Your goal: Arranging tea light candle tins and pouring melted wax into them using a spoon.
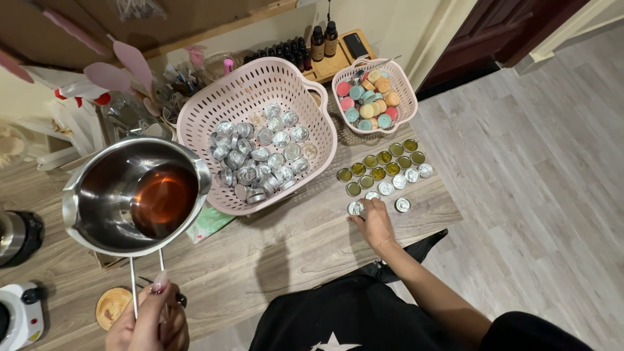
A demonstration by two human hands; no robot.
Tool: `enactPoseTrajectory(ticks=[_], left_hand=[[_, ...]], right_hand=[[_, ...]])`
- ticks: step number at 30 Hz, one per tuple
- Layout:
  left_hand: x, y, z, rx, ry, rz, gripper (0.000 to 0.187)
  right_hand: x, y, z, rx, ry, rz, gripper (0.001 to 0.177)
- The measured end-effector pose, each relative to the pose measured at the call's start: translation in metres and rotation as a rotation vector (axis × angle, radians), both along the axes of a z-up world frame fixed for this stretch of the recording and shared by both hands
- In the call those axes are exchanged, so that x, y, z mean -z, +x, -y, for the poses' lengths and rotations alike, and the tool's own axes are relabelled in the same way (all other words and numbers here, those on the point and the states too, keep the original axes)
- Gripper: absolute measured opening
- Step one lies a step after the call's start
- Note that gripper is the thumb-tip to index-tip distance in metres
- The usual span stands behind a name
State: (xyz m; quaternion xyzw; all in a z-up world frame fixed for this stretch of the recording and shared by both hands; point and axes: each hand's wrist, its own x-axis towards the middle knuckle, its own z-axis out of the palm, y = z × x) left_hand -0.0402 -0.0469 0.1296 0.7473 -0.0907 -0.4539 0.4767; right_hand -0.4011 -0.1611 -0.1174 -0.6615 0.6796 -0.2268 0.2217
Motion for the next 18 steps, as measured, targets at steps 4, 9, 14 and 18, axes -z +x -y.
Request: enactPoseTrajectory(ticks=[4, 9, 14, 18], left_hand=[[0.0, 0.003, 0.001, -0.015, 0.054, 0.011, 0.027], [-0.007, -0.003, 0.001, -0.003, 0.071, 0.029, 0.029], [-0.005, -0.004, -0.002, 0.002, 0.055, 0.038, 0.033], [-0.006, -0.005, -0.004, 0.007, 0.038, 0.024, 0.031]], right_hand=[[-0.006, -0.008, -0.004, 0.087, 0.026, 0.048, 0.051], [0.027, -0.045, 0.007, 0.1, -0.013, 0.075, 0.041], [0.018, -0.053, 0.019, 0.004, -0.06, -0.031, 0.047], [0.019, -0.051, 0.02, -0.033, 0.006, -0.042, 0.049]])
